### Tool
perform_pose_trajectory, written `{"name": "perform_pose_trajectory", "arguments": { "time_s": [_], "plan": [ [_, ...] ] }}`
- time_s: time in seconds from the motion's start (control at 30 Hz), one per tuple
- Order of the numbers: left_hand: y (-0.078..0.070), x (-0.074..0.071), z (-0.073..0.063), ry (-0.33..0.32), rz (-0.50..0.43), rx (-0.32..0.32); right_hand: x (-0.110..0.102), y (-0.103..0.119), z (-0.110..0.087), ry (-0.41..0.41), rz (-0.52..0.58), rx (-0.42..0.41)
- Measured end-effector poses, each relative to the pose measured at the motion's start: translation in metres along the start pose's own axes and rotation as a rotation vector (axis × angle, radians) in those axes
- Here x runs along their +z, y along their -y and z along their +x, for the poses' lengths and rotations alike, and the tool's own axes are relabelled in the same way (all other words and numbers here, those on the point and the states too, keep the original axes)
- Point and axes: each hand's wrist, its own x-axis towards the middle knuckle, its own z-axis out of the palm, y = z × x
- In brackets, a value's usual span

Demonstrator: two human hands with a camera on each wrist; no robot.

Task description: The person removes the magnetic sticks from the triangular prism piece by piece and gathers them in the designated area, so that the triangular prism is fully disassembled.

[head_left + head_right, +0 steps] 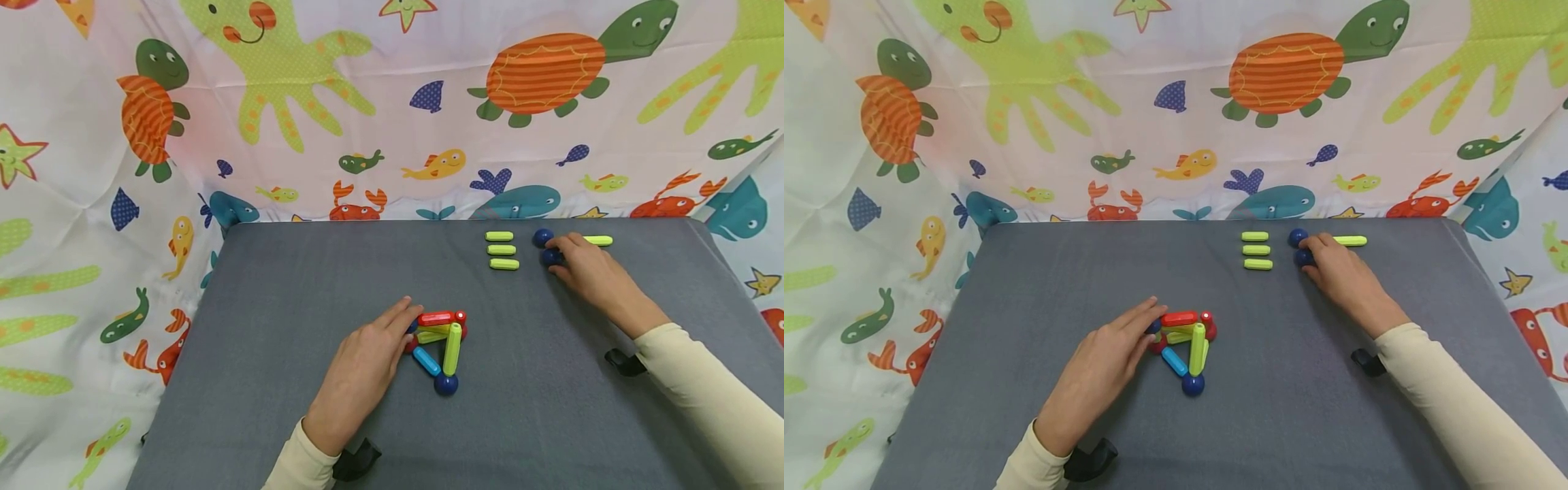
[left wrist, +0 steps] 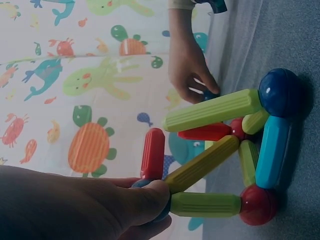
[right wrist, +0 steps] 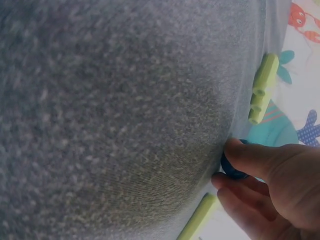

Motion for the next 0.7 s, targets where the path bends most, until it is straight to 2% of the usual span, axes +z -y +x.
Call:
{"name": "perform_pose_trajectory", "arguments": {
  "time_s": [0.17, 0.33, 0.5, 0.7],
  "plan": [
    [0.001, 0.001, -0.001, -0.003, -0.006, 0.001, -0.002, 0.003, -0.002, 0.012, -0.038, 0.015],
    [0.0, 0.0, -0.001, -0.005, -0.005, 0.003, -0.011, 0.016, -0.008, -0.056, -0.121, -0.028],
    [0.0, 0.0, -0.001, 0.002, 0.003, -0.005, -0.021, 0.05, -0.019, -0.119, -0.096, -0.121],
    [0.0, -0.001, -0.001, 0.001, 0.003, -0.005, -0.025, 0.101, -0.037, -0.062, 0.03, -0.223]
  ]
}}
